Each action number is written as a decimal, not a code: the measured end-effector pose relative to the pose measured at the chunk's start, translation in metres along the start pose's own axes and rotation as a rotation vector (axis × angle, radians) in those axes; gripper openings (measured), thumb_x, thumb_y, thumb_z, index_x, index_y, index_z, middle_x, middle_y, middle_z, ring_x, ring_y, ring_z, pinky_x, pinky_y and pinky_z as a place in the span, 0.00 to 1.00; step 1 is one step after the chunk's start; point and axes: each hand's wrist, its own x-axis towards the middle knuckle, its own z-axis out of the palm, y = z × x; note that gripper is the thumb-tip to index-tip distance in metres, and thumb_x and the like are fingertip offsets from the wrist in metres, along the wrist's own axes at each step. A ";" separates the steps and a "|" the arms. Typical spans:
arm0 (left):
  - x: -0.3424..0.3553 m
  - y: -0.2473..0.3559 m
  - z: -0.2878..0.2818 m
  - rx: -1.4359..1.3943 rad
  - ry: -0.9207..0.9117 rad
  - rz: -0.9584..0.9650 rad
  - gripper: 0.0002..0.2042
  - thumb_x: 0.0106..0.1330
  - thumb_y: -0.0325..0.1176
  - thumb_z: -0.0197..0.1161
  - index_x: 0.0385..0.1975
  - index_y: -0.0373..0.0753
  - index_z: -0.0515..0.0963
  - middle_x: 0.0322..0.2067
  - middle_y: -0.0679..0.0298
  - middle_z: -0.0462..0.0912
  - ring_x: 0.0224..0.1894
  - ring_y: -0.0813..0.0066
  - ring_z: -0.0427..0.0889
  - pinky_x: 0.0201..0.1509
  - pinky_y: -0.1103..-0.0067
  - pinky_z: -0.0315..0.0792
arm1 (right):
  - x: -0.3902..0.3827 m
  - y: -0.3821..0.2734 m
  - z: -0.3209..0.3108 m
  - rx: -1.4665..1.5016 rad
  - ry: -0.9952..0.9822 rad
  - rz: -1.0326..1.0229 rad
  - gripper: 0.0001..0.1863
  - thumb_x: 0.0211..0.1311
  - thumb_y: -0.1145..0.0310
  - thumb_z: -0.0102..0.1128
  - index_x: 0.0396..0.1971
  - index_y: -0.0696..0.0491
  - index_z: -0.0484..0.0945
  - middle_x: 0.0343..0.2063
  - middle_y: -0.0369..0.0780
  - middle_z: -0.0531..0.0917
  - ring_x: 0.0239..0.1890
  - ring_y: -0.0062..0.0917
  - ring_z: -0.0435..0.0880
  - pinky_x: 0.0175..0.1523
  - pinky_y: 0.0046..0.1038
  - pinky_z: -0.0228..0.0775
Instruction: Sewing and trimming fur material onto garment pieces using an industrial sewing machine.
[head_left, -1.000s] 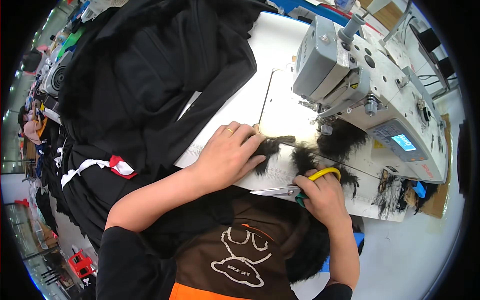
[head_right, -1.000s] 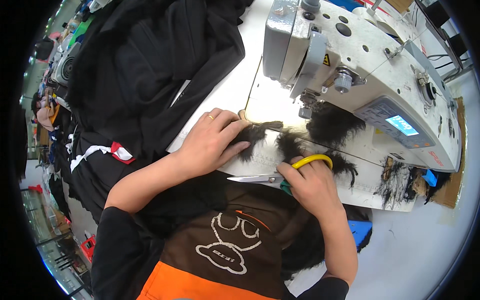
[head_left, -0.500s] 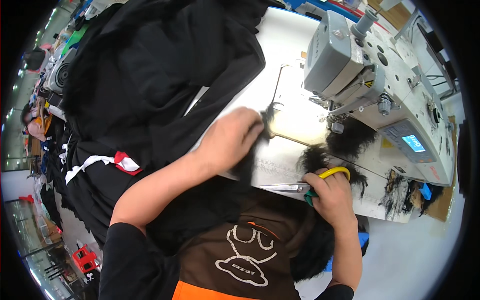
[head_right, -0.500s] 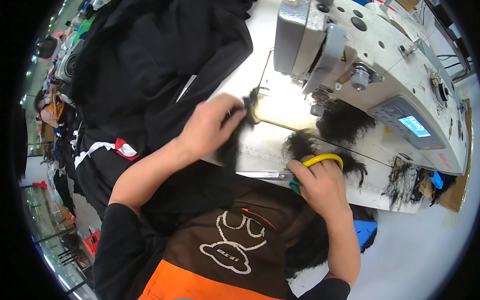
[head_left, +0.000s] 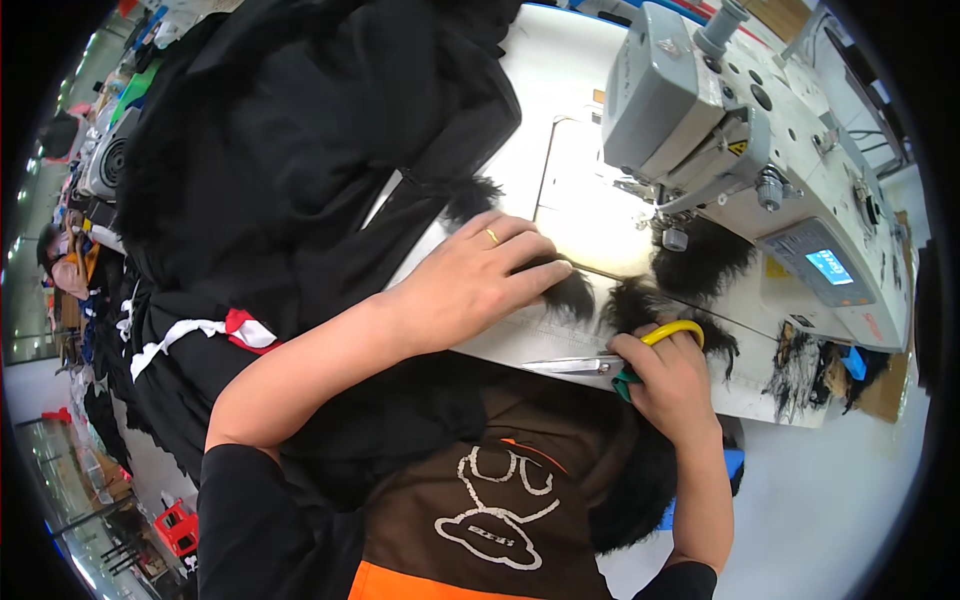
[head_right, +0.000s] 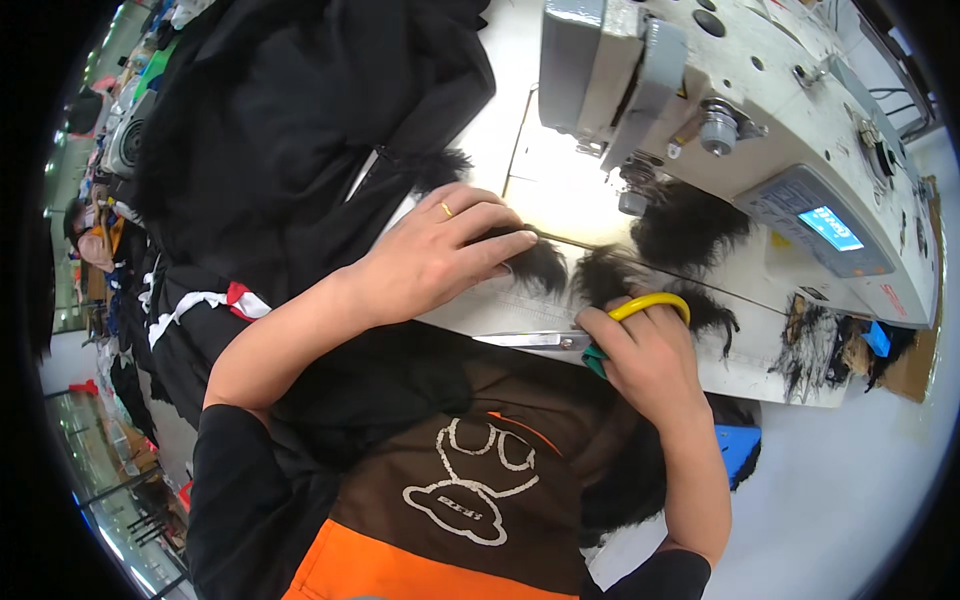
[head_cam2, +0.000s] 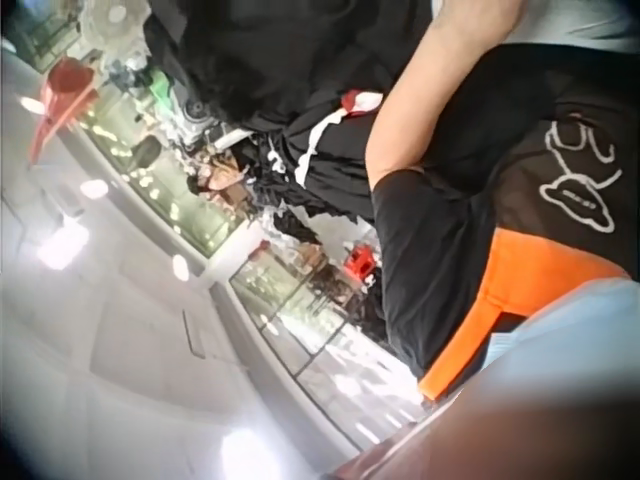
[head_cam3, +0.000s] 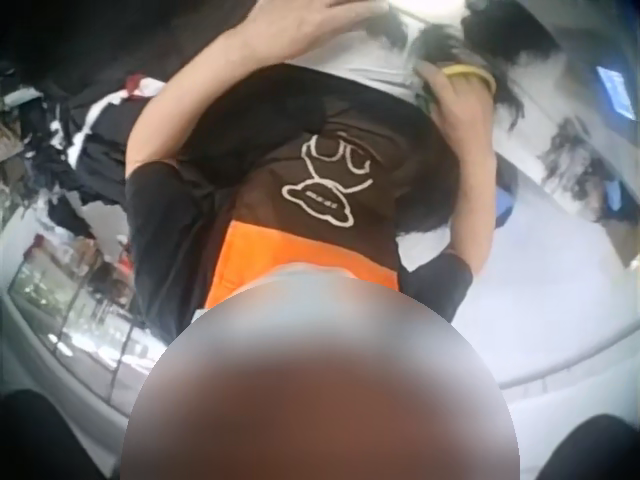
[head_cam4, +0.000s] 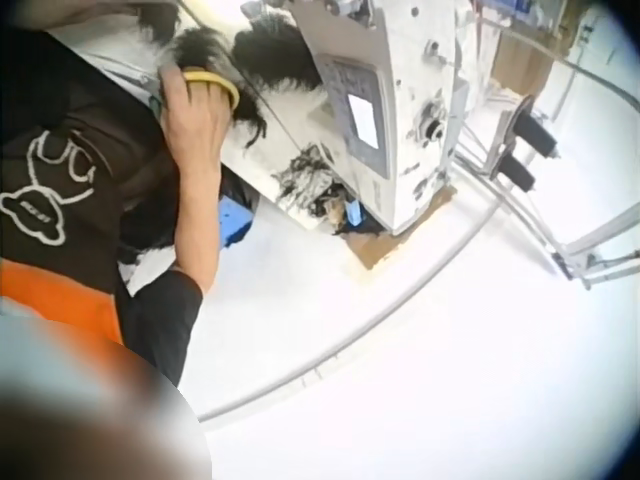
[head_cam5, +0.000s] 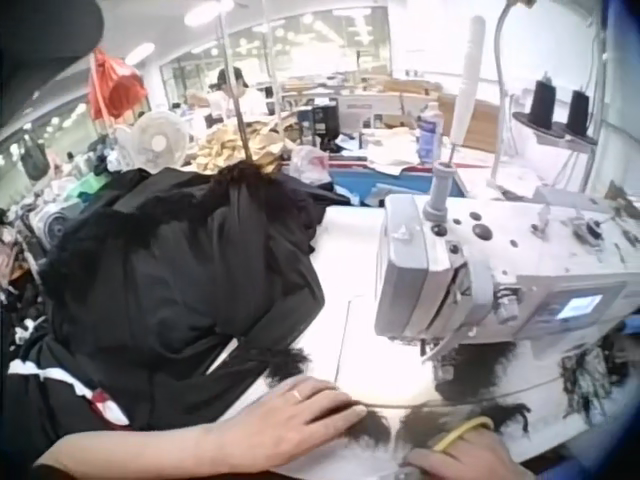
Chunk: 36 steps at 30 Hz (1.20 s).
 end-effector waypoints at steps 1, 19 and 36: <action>0.002 0.002 0.006 -0.055 -0.048 -0.025 0.23 0.64 0.32 0.65 0.60 0.39 0.81 0.50 0.59 0.80 0.55 0.58 0.79 0.62 0.65 0.74 | -0.001 0.002 0.002 0.008 -0.012 -0.015 0.30 0.39 0.82 0.73 0.48 0.46 0.83 0.39 0.41 0.86 0.43 0.43 0.83 0.56 0.44 0.78; 0.016 0.005 0.034 -0.337 -0.057 -0.128 0.21 0.56 0.18 0.65 0.52 0.36 0.82 0.46 0.54 0.82 0.48 0.47 0.82 0.54 0.61 0.76 | 0.024 -0.004 0.016 0.042 -0.030 -0.126 0.23 0.47 0.76 0.70 0.48 0.45 0.86 0.41 0.40 0.86 0.43 0.40 0.85 0.50 0.39 0.79; -0.010 -0.016 0.027 -0.362 0.015 -0.040 0.21 0.50 0.14 0.64 0.45 0.37 0.85 0.42 0.59 0.81 0.46 0.53 0.81 0.51 0.64 0.75 | -0.093 0.036 -0.078 -0.201 0.130 1.027 0.32 0.56 0.61 0.84 0.59 0.58 0.83 0.38 0.51 0.90 0.39 0.40 0.90 0.49 0.36 0.81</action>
